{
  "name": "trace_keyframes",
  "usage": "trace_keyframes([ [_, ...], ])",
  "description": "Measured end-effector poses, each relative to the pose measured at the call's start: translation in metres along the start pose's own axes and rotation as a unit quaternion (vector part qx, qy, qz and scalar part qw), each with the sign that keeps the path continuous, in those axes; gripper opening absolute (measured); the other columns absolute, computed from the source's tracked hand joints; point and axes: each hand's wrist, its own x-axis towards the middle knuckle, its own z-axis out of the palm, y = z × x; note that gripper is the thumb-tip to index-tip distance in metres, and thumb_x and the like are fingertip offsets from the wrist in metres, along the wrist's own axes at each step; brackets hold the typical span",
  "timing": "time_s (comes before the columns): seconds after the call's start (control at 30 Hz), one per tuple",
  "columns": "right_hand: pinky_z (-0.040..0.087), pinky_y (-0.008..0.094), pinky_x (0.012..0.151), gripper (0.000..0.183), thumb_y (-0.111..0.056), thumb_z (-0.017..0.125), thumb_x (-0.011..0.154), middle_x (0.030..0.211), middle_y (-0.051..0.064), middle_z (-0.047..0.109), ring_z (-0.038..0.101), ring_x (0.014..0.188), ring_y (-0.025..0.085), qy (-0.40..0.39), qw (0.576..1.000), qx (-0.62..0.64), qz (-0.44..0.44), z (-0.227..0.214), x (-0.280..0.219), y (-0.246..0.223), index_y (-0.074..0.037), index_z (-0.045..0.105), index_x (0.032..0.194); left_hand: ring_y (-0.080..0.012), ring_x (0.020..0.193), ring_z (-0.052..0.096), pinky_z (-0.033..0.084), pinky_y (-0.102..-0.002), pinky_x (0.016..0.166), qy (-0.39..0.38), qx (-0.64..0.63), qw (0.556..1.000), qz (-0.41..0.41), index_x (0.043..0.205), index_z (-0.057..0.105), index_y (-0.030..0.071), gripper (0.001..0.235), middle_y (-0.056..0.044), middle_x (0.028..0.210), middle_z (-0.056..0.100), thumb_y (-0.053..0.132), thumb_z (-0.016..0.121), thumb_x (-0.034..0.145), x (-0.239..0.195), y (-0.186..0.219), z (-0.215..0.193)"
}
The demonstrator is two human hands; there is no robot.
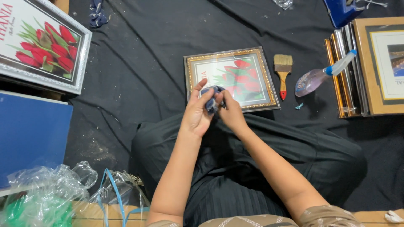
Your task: The person wipes the back and front surfaces of a framed picture using a cloth, then places it on a stack of other frames.
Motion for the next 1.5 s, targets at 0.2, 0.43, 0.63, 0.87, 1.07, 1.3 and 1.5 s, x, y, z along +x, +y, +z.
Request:
trace_keyframes([
  [0.2,0.052,0.032,0.092,0.024,-0.011,0.050,0.100,0.095,0.002,0.066,0.061,0.095,0.015,0.019,0.970,0.239,0.030,-0.017,0.026,0.070,-0.011,0.070,0.113,-0.0149,0.093,0.067,0.064,-0.032,0.097,0.071,-0.052,0.991,0.101,0.124,0.063,0.006,0.029,-0.010,0.101,0.060,0.001,0.068,0.096,0.003,0.061,-0.016],
  [0.43,0.049,0.038,0.073,0.027,-0.021,0.088,0.075,0.083,0.010,0.074,0.071,0.085,0.031,-0.008,0.987,-0.133,-0.090,-0.094,0.044,0.016,-0.019,0.076,0.099,-0.0227,0.091,0.069,0.065,-0.041,0.096,0.081,-0.106,0.984,0.116,0.121,0.067,-0.008,0.029,-0.017,0.104,0.061,-0.006,0.070,0.092,0.082,0.078,-0.024],
  [0.63,0.049,0.038,0.084,0.032,-0.004,0.068,0.080,0.102,0.003,0.078,0.071,0.097,0.025,0.169,0.927,-0.282,-0.178,-0.151,0.088,0.025,-0.018,0.079,0.107,-0.0269,0.085,0.065,0.065,-0.040,0.086,0.066,-0.057,0.986,0.140,0.122,0.061,-0.017,0.037,-0.025,0.108,0.062,-0.009,0.068,0.086,0.097,0.107,0.027],
  [0.87,0.044,0.037,0.091,0.039,0.008,0.068,0.095,0.109,0.004,0.063,0.051,0.102,0.028,0.235,0.908,-0.219,-0.268,-0.174,0.049,-0.007,-0.023,0.081,0.116,-0.0102,0.084,0.065,0.060,-0.028,0.080,0.067,0.288,0.920,0.258,0.112,0.072,0.012,0.020,-0.003,0.098,0.068,0.021,0.070,0.095,0.068,0.113,-0.011],
  [1.07,0.053,0.044,0.093,0.039,0.010,0.068,0.090,0.104,0.010,0.069,0.066,0.100,0.034,0.170,0.932,-0.239,-0.215,-0.128,0.046,0.133,-0.021,0.082,0.110,-0.0183,0.101,0.059,0.058,-0.034,0.088,0.128,0.314,0.920,0.197,0.128,0.065,0.006,0.037,-0.010,0.114,0.061,0.008,0.070,0.092,0.027,0.030,-0.114],
  [1.3,0.042,0.055,0.108,0.072,-0.016,0.083,0.070,0.132,0.022,0.062,0.057,0.128,0.043,-0.059,0.910,-0.275,-0.303,-0.023,-0.016,0.093,-0.014,0.060,0.138,-0.0221,0.111,0.050,0.062,-0.047,0.093,0.235,0.183,0.953,0.053,0.146,0.048,-0.002,0.055,-0.015,0.125,0.041,-0.004,0.065,0.093,-0.020,-0.040,-0.129],
  [1.5,0.038,0.043,0.114,0.079,-0.011,0.087,0.072,0.139,0.006,0.058,0.055,0.134,0.024,0.007,0.908,-0.355,-0.222,0.019,-0.015,0.135,-0.018,0.052,0.142,-0.0241,0.120,0.046,0.061,-0.044,0.096,0.270,0.174,0.935,0.147,0.149,0.043,0.002,0.058,-0.018,0.135,0.034,-0.002,0.064,0.095,-0.034,-0.021,-0.082],
])
